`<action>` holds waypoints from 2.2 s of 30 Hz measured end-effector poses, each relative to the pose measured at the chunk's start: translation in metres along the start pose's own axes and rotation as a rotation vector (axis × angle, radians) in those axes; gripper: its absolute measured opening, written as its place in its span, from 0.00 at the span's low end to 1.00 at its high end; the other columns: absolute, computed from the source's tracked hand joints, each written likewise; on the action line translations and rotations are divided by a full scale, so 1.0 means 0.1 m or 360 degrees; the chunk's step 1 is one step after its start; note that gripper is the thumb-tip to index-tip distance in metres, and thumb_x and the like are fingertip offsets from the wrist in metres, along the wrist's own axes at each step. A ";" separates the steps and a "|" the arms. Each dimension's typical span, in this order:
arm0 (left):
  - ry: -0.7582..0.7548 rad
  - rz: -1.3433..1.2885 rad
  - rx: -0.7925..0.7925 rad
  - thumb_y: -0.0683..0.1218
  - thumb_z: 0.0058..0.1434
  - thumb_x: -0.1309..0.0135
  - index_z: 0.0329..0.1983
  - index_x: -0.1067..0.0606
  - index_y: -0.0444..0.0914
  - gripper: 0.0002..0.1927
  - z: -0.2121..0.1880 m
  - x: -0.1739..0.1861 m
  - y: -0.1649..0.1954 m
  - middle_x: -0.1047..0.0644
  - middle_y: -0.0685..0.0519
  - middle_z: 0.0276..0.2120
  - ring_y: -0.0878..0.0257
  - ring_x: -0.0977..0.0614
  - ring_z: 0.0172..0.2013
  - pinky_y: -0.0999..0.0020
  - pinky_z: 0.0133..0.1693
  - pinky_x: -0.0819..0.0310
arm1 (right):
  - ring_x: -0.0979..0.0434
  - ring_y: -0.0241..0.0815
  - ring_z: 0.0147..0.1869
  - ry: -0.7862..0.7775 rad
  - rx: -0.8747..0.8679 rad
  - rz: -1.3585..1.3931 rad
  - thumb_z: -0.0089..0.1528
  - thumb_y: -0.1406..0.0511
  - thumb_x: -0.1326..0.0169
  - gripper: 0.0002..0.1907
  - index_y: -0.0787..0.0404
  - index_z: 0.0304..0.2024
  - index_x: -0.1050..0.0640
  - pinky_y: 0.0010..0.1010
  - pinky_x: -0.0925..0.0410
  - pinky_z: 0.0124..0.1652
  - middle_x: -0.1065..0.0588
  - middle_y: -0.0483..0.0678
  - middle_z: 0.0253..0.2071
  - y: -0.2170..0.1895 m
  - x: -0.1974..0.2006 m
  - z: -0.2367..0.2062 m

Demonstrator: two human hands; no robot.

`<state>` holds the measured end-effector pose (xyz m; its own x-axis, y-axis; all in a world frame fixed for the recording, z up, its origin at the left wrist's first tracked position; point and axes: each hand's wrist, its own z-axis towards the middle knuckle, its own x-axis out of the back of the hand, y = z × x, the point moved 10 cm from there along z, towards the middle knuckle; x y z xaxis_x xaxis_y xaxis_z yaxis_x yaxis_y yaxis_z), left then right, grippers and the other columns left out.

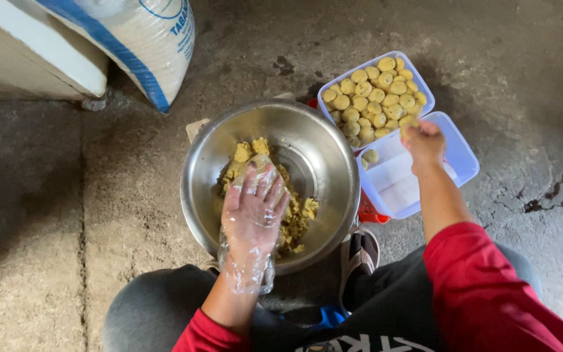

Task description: The person sits on the floor and shapes a yellow dough mixture into small round balls by hand. They place the formed balls into a plastic container next to a metal bowl containing the dough.

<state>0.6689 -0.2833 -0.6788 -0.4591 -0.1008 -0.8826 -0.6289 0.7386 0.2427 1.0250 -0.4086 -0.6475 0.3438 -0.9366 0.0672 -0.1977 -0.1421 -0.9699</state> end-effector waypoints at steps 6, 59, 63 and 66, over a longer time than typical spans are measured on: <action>0.0016 0.0051 -0.0082 0.64 0.67 0.60 0.69 0.36 0.45 0.32 -0.02 0.06 0.14 0.38 0.45 0.72 0.44 0.42 0.73 0.43 0.70 0.55 | 0.21 0.39 0.42 -0.0079 0.0383 -0.0743 0.57 0.66 0.31 0.23 0.67 0.51 0.25 0.29 0.26 0.43 0.21 0.50 0.44 0.33 -0.14 0.17; -0.0298 0.0446 -0.0022 0.42 0.74 0.45 0.50 0.23 0.33 0.07 -0.10 0.03 -0.21 0.23 0.49 0.36 0.66 0.24 0.30 0.75 0.26 0.32 | 0.28 0.59 0.65 -0.1269 0.1437 -0.0997 0.58 0.68 0.39 0.28 0.65 0.60 0.28 0.43 0.33 0.60 0.30 0.60 0.64 -0.66 -1.48 -2.74; -0.0199 0.0416 -0.0019 0.44 0.72 0.46 0.51 0.23 0.33 0.10 -0.10 0.06 -0.25 0.22 0.48 0.40 0.62 0.23 0.36 0.70 0.35 0.29 | 0.23 0.47 0.64 -0.1231 0.1207 -0.1185 0.65 0.66 0.44 0.23 0.55 0.63 0.26 0.35 0.28 0.60 0.28 0.51 0.67 -0.45 -1.51 -2.53; -0.0168 0.0374 0.0025 0.44 0.68 0.48 0.52 0.25 0.33 0.13 -0.09 0.00 -0.25 0.21 0.48 0.46 0.59 0.19 0.46 0.65 0.51 0.22 | 0.20 0.42 0.48 -0.1041 0.0393 -0.1133 0.68 0.60 0.44 0.16 0.52 0.58 0.22 0.30 0.28 0.48 0.18 0.50 0.49 -0.12 -1.38 -1.98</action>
<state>0.6793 -0.3079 -0.6809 -0.5227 0.1442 -0.8402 -0.5028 0.7438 0.4405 0.7983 -0.3407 -0.5986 0.7607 -0.2880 0.5817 0.4218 -0.4618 -0.7803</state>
